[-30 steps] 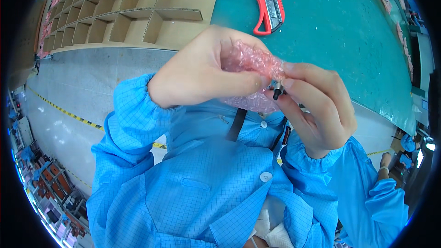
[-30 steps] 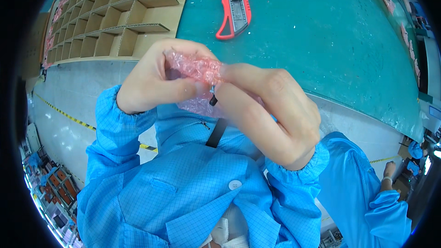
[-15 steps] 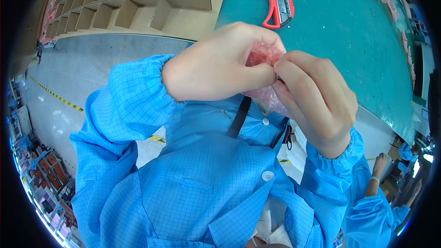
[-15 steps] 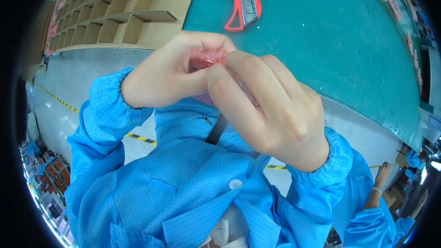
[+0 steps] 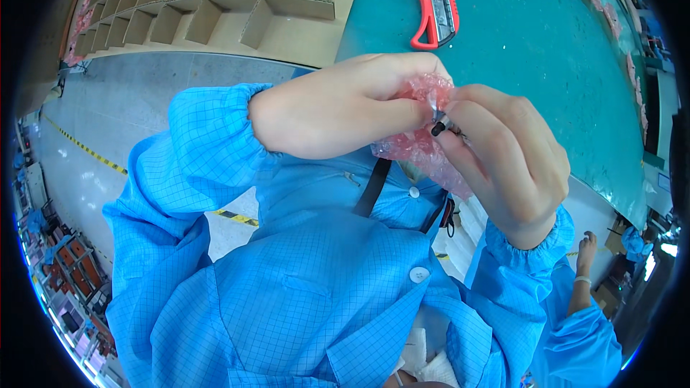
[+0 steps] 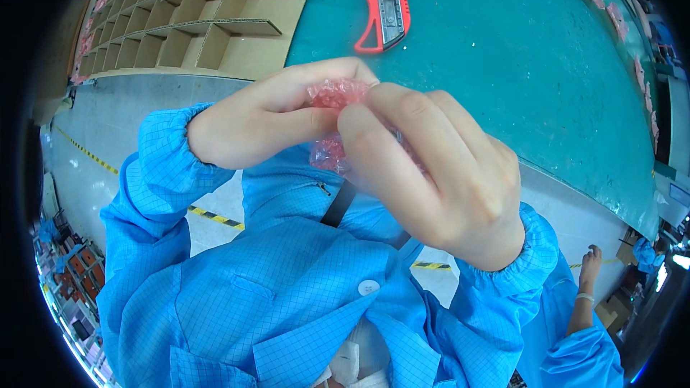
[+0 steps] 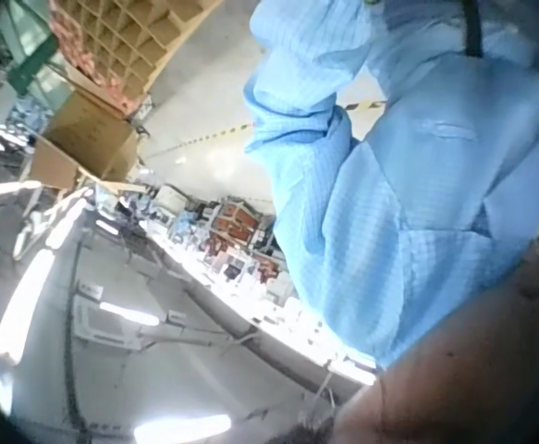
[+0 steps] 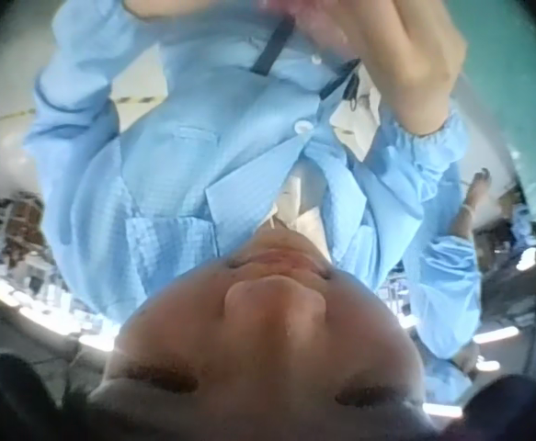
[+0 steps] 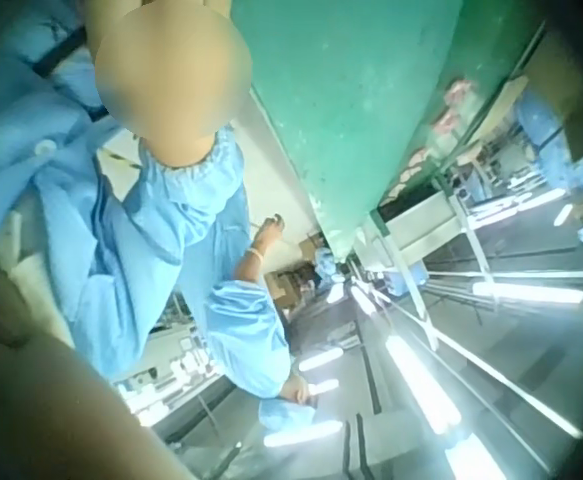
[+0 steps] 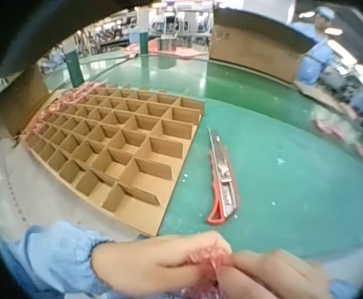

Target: The recorder removes electronic components from pink bubble wrap packaging and places them into organized slots in a cardboard divider tray.

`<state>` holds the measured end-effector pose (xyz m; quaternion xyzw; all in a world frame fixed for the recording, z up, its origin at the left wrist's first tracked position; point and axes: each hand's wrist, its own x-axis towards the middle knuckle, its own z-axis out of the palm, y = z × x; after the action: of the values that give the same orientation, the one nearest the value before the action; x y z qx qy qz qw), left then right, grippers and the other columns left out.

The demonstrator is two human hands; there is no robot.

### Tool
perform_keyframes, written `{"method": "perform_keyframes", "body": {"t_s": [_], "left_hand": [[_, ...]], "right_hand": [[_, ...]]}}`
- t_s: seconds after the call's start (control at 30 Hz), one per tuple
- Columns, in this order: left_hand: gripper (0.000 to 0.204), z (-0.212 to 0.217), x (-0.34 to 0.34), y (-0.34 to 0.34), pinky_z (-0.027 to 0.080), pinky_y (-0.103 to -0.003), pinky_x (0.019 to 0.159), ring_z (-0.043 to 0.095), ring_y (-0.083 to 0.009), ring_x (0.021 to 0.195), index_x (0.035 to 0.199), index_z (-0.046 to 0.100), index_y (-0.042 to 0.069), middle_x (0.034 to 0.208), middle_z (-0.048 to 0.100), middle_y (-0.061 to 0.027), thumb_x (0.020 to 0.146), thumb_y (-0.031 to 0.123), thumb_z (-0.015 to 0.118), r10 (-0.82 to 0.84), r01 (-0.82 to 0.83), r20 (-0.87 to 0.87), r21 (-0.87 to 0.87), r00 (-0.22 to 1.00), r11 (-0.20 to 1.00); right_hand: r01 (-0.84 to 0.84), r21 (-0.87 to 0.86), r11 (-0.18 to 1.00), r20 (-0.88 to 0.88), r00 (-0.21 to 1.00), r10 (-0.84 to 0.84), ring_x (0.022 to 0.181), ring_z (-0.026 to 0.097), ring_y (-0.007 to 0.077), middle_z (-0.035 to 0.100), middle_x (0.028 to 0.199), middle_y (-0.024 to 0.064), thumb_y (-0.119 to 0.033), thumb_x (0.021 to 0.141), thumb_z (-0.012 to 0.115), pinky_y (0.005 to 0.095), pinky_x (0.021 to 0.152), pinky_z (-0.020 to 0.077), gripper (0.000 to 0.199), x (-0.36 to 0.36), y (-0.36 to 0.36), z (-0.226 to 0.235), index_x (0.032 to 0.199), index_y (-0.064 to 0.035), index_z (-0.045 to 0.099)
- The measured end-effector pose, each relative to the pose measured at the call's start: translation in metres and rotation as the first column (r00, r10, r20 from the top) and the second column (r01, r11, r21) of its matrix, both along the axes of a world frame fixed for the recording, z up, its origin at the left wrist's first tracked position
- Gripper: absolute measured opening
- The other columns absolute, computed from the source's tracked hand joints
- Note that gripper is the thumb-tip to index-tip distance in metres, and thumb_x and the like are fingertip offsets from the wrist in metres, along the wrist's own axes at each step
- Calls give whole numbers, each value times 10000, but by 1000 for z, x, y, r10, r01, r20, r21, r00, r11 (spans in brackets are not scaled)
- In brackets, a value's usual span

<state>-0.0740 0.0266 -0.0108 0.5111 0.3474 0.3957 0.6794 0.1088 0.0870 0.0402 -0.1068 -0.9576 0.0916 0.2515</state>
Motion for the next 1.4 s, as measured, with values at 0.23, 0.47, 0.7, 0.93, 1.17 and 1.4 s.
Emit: {"method": "perform_keyframes", "body": {"t_s": [0.23, 0.47, 0.7, 0.93, 1.17, 1.4], "left_hand": [[158, 2, 1, -4, 428, -242, 703, 491, -76, 826, 1030, 490, 31, 885, 535, -17, 911, 120, 435, 68, -70, 82, 29, 994, 997], [212, 3, -4, 0, 393, -215, 796, 481, -76, 937, 1112, 473, 34, 985, 513, -8, 924, 126, 443, 20, 5, 215, -116, 976, 993], [223, -4, 12, 2, 387, -228, 820, 495, -90, 929, 1104, 505, 43, 1000, 531, -3, 922, 167, 467, 157, -95, 267, -232, 951, 968], [343, 12, 17, -3, 373, -287, 922, 496, -149, 1073, 1200, 468, 13, 1141, 529, -62, 871, 109, 471, 274, -147, 370, -336, 888, 930], [244, 15, 27, -3, 433, -241, 803, 542, -104, 913, 1070, 546, 31, 982, 577, -39, 855, 144, 523, 379, -249, 401, -339, 834, 907], [238, 13, 28, 0, 435, -242, 793, 541, -102, 913, 1070, 545, 29, 994, 577, -36, 870, 153, 510, 290, -195, 437, -250, 852, 948]], "right_hand": [[-15, -13, 1000, -60, 998, 15, 711, 638, 237, 635, 832, 162, 12, 582, 747, 281, 568, 517, 325, -4, 1, 2, 866, 11, 590], [-24, 35, 999, -37, 999, 25, 710, 632, 241, 629, 837, 166, 15, 595, 742, 289, 559, 512, 306, -8, 1, 2, 860, 17, 590], [-66, 115, 991, 0, 998, 67, 704, 627, 248, 618, 823, 168, 30, 610, 720, 297, 568, 512, 288, -9, 2, 1, 871, 26, 599], [-57, 41, 998, -65, 996, 59, 742, 641, 256, 629, 846, 186, 49, 623, 732, 296, 583, 518, 340, 3, 13, 9, 913, 23, 557], [-33, -2, 999, -115, 993, 33, 762, 646, 269, 630, 862, 211, 36, 624, 753, 308, 596, 526, 402, 5, 11, 7, 951, 20, 521], [15, 38, 999, -154, 988, -9, 752, 642, 274, 628, 866, 213, 47, 619, 744, 309, 593, 527, 374, 5, 3, 7, 925, 23, 532]]}}
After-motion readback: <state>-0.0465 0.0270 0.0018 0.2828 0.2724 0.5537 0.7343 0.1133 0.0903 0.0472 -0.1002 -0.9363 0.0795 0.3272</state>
